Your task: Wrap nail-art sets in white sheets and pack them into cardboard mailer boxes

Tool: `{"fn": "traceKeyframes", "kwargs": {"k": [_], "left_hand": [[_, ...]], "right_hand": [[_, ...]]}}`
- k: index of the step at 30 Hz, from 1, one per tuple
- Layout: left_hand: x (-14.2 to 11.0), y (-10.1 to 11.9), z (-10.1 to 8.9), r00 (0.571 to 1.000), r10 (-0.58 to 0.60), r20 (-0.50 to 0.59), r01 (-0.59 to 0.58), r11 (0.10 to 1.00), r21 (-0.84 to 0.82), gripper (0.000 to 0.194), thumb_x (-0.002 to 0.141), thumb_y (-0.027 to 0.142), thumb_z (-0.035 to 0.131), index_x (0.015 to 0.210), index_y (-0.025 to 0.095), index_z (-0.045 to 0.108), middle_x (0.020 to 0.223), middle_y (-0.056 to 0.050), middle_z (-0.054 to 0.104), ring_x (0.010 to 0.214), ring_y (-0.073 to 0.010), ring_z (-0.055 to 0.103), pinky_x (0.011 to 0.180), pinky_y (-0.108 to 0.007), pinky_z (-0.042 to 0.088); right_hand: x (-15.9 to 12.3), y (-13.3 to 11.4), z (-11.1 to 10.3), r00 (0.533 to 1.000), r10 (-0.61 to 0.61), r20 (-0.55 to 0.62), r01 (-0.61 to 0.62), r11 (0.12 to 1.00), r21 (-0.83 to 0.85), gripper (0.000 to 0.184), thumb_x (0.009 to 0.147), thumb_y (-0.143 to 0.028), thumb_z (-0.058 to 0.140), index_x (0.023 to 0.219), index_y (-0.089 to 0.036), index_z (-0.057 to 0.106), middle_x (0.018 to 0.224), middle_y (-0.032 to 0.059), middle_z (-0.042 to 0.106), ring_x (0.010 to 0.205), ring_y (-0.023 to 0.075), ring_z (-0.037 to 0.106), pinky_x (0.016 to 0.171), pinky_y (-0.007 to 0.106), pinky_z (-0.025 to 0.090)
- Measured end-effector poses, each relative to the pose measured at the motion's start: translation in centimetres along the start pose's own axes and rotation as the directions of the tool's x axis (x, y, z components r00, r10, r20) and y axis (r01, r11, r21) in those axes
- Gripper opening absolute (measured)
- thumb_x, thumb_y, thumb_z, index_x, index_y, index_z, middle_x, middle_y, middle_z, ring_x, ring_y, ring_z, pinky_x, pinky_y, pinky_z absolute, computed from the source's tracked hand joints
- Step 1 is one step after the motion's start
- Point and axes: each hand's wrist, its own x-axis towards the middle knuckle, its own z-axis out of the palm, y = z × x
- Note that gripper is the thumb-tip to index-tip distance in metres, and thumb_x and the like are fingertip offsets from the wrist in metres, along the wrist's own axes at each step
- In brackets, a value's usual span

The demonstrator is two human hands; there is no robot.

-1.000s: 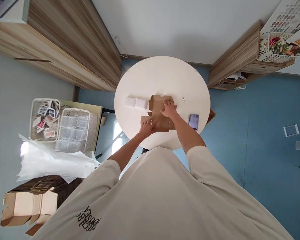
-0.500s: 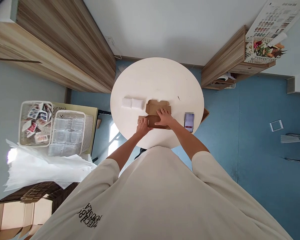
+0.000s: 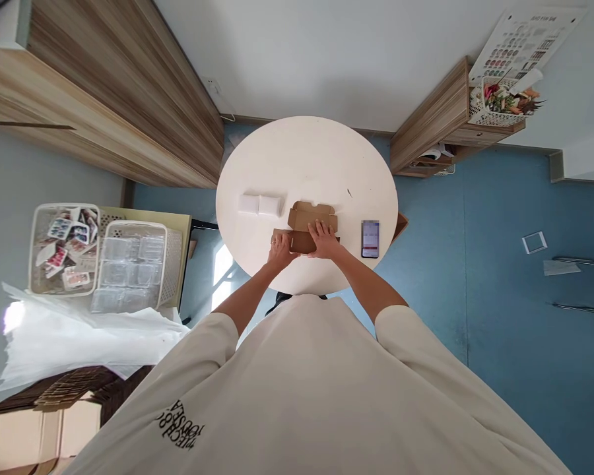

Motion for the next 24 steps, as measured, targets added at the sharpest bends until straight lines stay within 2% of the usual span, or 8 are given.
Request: {"fn": "traceKeyframes", "kwargs": {"k": [4, 7, 12, 14, 17, 24], "left_hand": [[-0.4, -0.8, 0.0, 1.0, 0.004, -0.005, -0.004, 1.0, -0.01, 0.069, 0.088, 0.02, 0.078, 0.147, 0.022, 0.043, 0.149, -0.018, 0.048, 0.14, -0.0359, 0.05, 0.111, -0.048, 0.048], [-0.8, -1.7, -0.2, 0.999, -0.022, -0.044, 0.021, 0.999, -0.024, 0.075, 0.089, 0.014, 0.072, 0.154, 0.025, 0.037, 0.161, -0.018, 0.038, 0.144, -0.0339, 0.047, 0.112, -0.047, 0.047], [-1.6, -2.5, -0.8, 0.985, -0.13, -0.11, 0.132, 0.991, 0.01, 0.073, 0.094, 0.027, 0.069, 0.159, 0.026, 0.035, 0.168, -0.017, 0.032, 0.15, -0.0352, 0.041, 0.118, -0.051, 0.042], [-1.8, -2.4, -1.0, 0.983, -0.149, -0.104, 0.151, 0.988, 0.012, 0.076, 0.094, 0.031, 0.069, 0.161, 0.026, 0.033, 0.168, -0.018, 0.034, 0.147, -0.0353, 0.044, 0.118, -0.051, 0.042], [-1.9, -2.1, -1.2, 0.99, -0.128, -0.063, 0.129, 0.992, 0.007, 0.075, 0.096, 0.029, 0.067, 0.163, 0.03, 0.032, 0.166, -0.016, 0.037, 0.141, -0.0333, 0.05, 0.115, -0.048, 0.045], [-1.5, -1.9, -1.3, 0.995, -0.102, 0.004, 0.102, 0.995, 0.015, 0.065, 0.098, 0.028, 0.064, 0.158, 0.033, 0.039, 0.16, -0.013, 0.042, 0.138, -0.0318, 0.052, 0.113, -0.046, 0.047]], "right_hand": [[0.0, 0.0, 0.2, 1.0, 0.019, 0.0, -0.019, 1.0, 0.009, 0.137, 0.08, -0.075, 0.072, 0.173, -0.022, -0.014, 0.18, 0.0135, -0.018, 0.166, 0.0393, -0.015, 0.133, 0.059, 0.0], [0.0, -0.1, 0.5, 0.999, 0.033, -0.002, -0.033, 0.999, 0.0, 0.139, 0.079, -0.075, 0.073, 0.172, -0.022, -0.016, 0.18, 0.0136, -0.017, 0.166, 0.0396, -0.016, 0.132, 0.06, -0.001], [-0.1, -0.2, 0.9, 0.999, 0.036, -0.024, -0.037, 0.999, -0.015, 0.138, 0.08, -0.075, 0.072, 0.173, -0.022, -0.015, 0.18, 0.0135, -0.019, 0.166, 0.0372, -0.016, 0.132, 0.06, -0.001], [-0.1, -0.2, 1.0, 0.999, 0.035, -0.032, -0.035, 0.999, -0.008, 0.137, 0.08, -0.075, 0.071, 0.173, -0.022, -0.015, 0.18, 0.013, -0.019, 0.166, 0.0375, -0.017, 0.133, 0.059, -0.001], [-0.1, -0.2, 1.1, 0.999, 0.038, -0.03, -0.038, 0.999, 0.001, 0.137, 0.08, -0.076, 0.07, 0.173, -0.023, -0.015, 0.18, 0.0119, -0.02, 0.166, 0.038, -0.017, 0.133, 0.059, 0.0], [-0.3, -0.5, 0.7, 0.999, 0.049, -0.013, -0.049, 0.999, 0.011, 0.14, 0.077, -0.075, 0.073, 0.172, -0.025, -0.018, 0.18, 0.0112, -0.02, 0.166, 0.0383, -0.017, 0.133, 0.06, -0.001]]}}
